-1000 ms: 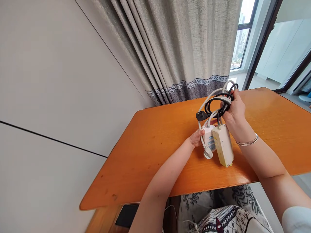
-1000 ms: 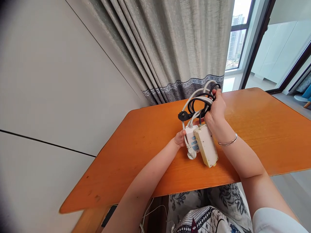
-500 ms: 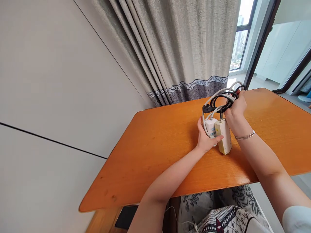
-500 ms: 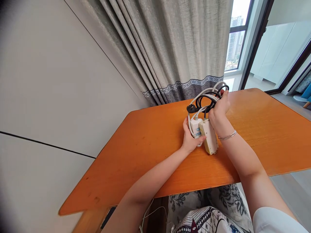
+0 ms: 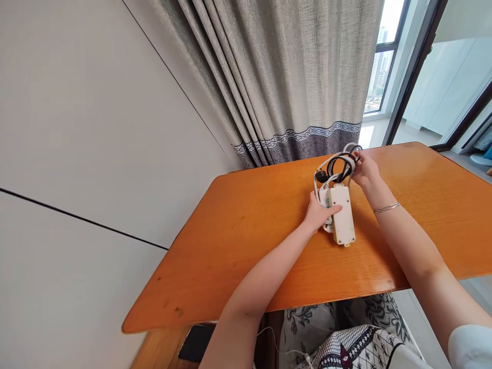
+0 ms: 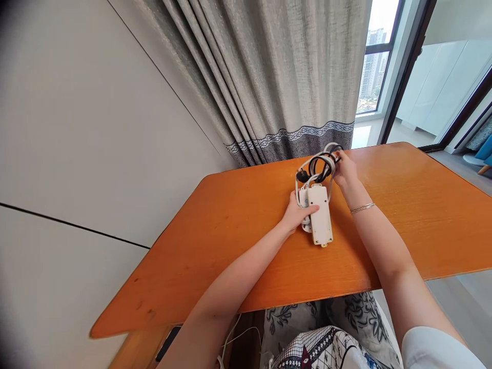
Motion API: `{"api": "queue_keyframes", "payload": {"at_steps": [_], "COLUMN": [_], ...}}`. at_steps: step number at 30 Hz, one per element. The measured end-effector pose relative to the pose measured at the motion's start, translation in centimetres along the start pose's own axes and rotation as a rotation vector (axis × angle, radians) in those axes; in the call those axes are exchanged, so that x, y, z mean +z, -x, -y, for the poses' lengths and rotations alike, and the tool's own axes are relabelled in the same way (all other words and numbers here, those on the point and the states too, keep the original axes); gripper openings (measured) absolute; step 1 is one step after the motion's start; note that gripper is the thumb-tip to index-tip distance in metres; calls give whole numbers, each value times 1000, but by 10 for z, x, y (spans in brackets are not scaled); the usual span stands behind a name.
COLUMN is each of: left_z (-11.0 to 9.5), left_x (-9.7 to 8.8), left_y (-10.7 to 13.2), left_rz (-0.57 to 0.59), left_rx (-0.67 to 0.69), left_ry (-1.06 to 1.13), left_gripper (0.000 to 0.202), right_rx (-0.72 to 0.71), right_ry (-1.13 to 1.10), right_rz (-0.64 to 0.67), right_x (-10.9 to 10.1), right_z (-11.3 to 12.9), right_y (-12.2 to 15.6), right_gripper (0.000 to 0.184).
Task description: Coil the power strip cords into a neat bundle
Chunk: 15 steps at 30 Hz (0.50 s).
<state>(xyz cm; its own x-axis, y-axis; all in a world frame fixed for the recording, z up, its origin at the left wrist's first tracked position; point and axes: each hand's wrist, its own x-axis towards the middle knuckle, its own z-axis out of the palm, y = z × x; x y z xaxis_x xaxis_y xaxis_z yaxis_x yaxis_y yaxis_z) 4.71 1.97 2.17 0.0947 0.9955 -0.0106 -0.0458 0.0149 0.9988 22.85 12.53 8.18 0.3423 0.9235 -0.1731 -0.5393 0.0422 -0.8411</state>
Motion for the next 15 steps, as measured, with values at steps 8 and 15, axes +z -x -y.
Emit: {"api": "queue_keyframes", "payload": {"at_steps": [8,15], "left_z": [3,-21], "left_x": [-63,-181], "left_y": [-31,-31], "left_rz": [-4,-286], "left_rx": [-253,-235], "left_ry": [100,-252], "left_gripper": [56,46], "right_rx": [89,44], "right_ry": [265,340], "right_rz": [34,147], "right_x": [-17,-22], "right_z": [-55,-84], "right_y": [-12,-6], "right_gripper": [13,15]}}
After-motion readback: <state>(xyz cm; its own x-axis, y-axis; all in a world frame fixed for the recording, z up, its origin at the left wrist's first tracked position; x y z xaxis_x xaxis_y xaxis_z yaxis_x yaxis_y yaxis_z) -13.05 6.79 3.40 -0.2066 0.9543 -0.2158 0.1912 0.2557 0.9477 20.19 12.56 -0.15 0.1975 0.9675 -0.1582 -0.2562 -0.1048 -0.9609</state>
